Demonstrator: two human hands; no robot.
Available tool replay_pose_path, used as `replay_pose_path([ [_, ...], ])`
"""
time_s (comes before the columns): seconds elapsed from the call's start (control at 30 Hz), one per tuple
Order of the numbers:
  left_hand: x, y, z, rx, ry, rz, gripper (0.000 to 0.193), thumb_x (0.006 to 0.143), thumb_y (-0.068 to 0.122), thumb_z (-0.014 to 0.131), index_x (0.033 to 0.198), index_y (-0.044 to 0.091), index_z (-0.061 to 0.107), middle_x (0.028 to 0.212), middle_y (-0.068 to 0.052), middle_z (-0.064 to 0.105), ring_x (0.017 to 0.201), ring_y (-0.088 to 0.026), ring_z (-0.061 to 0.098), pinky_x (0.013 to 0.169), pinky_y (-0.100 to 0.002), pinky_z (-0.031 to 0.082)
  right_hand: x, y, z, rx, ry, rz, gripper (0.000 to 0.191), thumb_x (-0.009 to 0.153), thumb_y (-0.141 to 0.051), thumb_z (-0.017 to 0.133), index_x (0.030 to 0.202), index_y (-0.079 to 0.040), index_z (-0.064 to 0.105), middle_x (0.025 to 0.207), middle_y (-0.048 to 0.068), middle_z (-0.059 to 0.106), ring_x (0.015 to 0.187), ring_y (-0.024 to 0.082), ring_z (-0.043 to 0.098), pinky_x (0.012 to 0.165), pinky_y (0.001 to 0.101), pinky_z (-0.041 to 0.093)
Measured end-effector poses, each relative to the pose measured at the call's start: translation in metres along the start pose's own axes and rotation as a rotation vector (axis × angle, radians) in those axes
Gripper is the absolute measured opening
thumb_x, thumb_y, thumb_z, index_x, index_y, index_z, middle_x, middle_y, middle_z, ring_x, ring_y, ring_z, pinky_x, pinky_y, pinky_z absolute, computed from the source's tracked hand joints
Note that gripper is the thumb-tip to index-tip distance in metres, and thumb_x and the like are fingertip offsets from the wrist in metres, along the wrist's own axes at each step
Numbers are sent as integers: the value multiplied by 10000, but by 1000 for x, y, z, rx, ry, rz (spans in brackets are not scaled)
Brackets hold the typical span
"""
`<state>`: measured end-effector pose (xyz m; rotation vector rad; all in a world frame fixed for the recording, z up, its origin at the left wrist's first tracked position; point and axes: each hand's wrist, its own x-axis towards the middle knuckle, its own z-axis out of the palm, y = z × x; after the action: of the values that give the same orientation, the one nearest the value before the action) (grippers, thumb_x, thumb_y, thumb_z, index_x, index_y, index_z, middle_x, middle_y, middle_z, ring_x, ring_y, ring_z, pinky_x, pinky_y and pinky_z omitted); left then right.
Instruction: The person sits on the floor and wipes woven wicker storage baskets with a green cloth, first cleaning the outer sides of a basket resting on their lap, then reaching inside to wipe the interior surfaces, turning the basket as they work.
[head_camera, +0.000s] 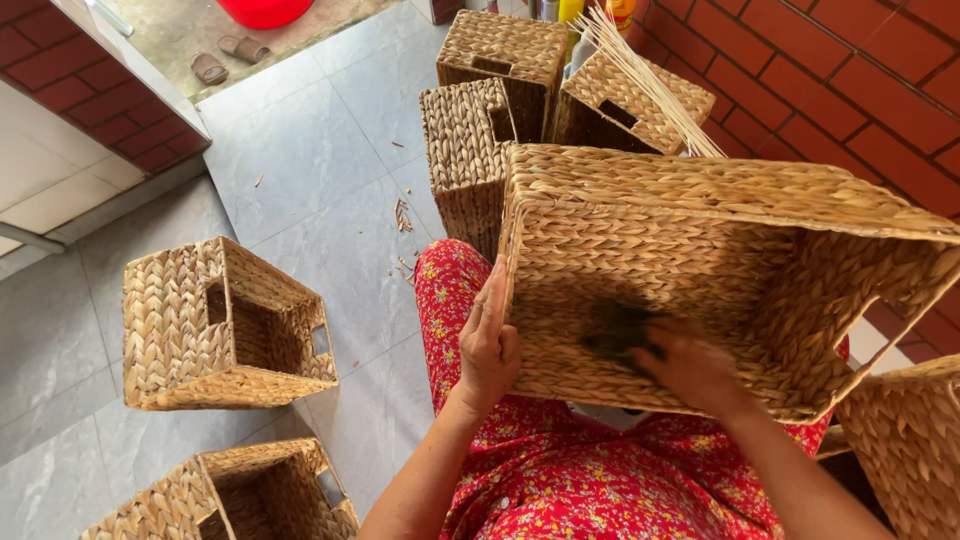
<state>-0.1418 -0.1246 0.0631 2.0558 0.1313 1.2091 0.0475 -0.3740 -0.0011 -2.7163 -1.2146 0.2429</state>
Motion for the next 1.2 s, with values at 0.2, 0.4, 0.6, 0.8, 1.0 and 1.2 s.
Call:
replay_pose_path([
  [0.2,0,0,0,-1,-20,2,729,821,-174,428,1537,-40,412,1561,-233,499,1471,-367,511,1238,-403,432,-16,75,-7,-222,-262,449,528,1006,-561,464,1265,-149,670,1313,159,674,1146,364,701,937,489,592],
  [0.4,0,-1,2,-9,-8,19,728,827,-169,423,1542,-36,403,1563,-237,493,1471,-369,508,1230,-405,442,15,-2,24,-147,-256,367,504,1047,-528,451,1205,-95,656,1168,167,722,1017,320,757,850,445,635],
  [0.6,-1,0,2,16,-7,14,731,828,-172,417,1546,-36,394,1579,-244,466,1477,-382,491,1233,-412,428,52,-115,25,298,-78,-128,427,947,-441,585,1104,-52,666,1118,171,709,1021,385,690,852,471,559],
  [0.8,-1,-1,1,31,-16,-11,766,797,-183,416,1548,-37,388,1582,-250,461,1484,-386,480,1238,-412,419,52,-64,15,163,-63,-187,431,953,-448,568,1173,-93,672,1269,114,671,1150,338,639,994,443,508],
  [1.0,-2,-3,4,-15,-17,3,759,808,-187,423,1551,-38,386,1587,-252,458,1492,-379,479,1245,-411,423,13,60,1,-25,-299,441,580,982,-530,489,1459,-204,537,1456,100,588,1287,351,597,1060,468,495],
  [1.2,-3,-4,4,-4,-47,-2,724,826,-159,435,1541,-54,388,1560,-257,483,1471,-385,496,1238,-415,422,-7,89,36,-389,-262,235,451,1007,-454,465,1401,-278,595,1419,113,627,1146,344,699,920,438,603],
])
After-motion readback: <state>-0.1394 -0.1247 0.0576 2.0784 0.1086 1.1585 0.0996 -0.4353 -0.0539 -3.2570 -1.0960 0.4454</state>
